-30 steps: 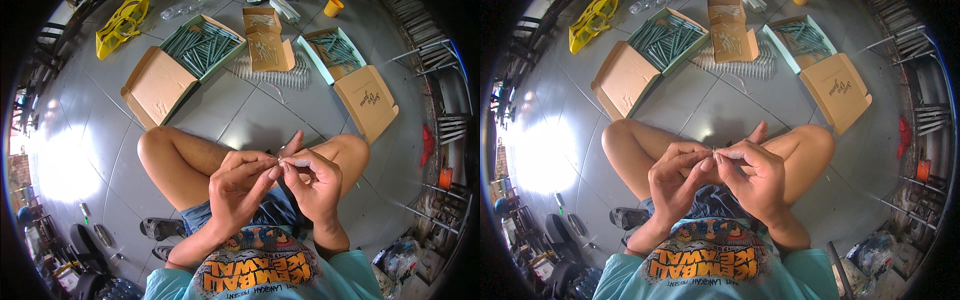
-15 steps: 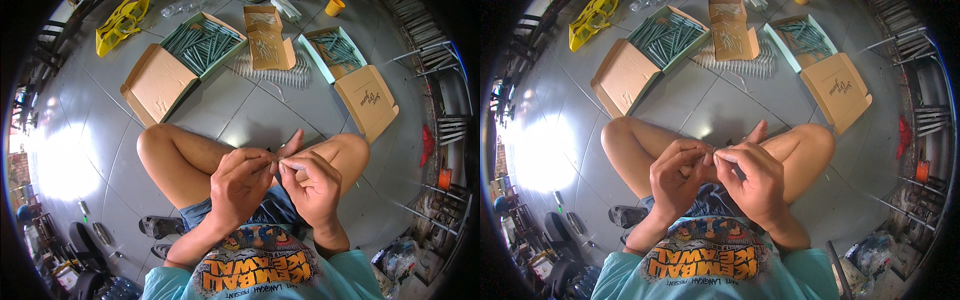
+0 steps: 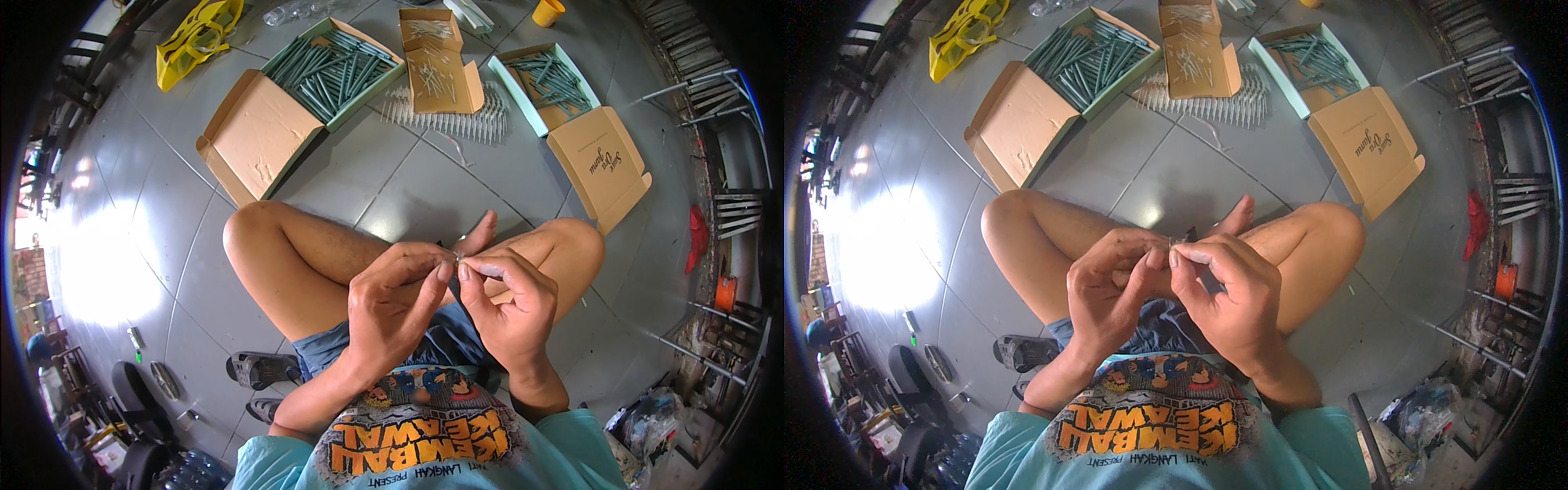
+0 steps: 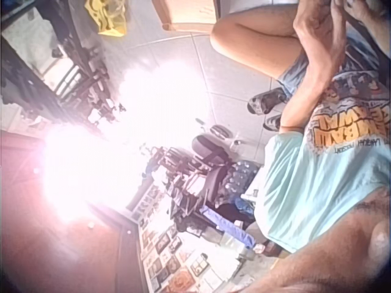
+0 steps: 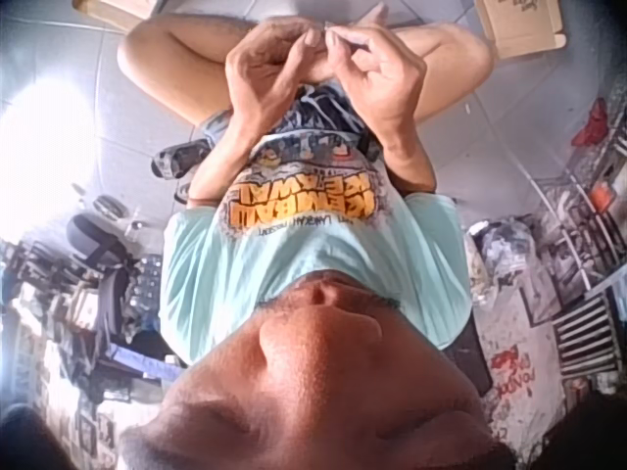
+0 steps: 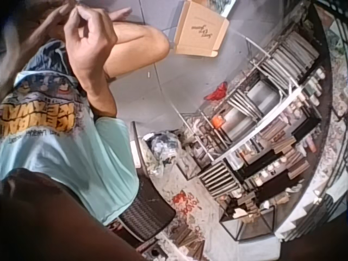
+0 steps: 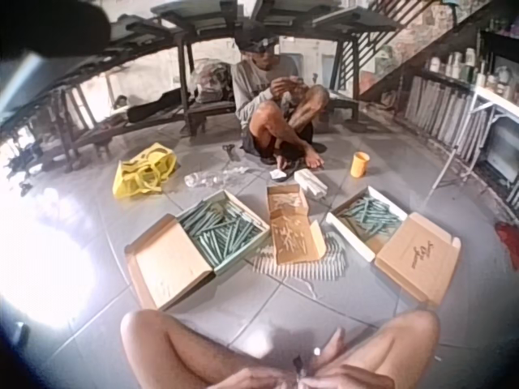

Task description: The person assembles a pen by inserting an ink cartridge and spring into the pen barrel and then screwing on the tip by hand.

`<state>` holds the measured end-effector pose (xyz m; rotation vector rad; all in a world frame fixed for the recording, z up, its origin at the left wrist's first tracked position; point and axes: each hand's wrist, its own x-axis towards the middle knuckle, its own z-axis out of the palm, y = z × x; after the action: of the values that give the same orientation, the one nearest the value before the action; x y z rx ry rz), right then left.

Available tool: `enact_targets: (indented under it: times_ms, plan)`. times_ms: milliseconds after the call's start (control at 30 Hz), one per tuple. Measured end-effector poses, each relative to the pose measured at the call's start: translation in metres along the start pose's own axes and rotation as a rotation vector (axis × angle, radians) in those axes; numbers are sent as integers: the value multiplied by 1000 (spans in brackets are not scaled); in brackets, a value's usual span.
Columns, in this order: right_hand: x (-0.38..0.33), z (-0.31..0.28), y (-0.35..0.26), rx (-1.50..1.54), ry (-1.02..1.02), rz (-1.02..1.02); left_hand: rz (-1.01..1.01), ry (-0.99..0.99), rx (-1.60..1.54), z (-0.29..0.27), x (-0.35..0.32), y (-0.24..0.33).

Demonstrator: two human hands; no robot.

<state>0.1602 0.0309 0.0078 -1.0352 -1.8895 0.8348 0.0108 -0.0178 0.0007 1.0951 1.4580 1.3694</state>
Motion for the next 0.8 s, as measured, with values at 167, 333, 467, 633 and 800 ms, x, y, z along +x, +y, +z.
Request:
enact_targets:
  times_ms: [167, 333, 467, 633, 800]
  plan:
    - [1, -1, -2, -35, -6, -8, 16, -11, 32, -1, 3, -1]
    - [-1, -1, 0, -51, -18, -34, 146, 3, 237, -3, 0, -8]
    - [-3, 2, -3, -45, -10, 8, 257, 56, 323, 2, -1, -12]
    - [-3, 2, -4, -37, 6, 31, 171, 77, 255, 6, -2, -10]
    - [-4, 3, -3, -9, 7, 76, 79, 64, 111, 3, -3, -11]
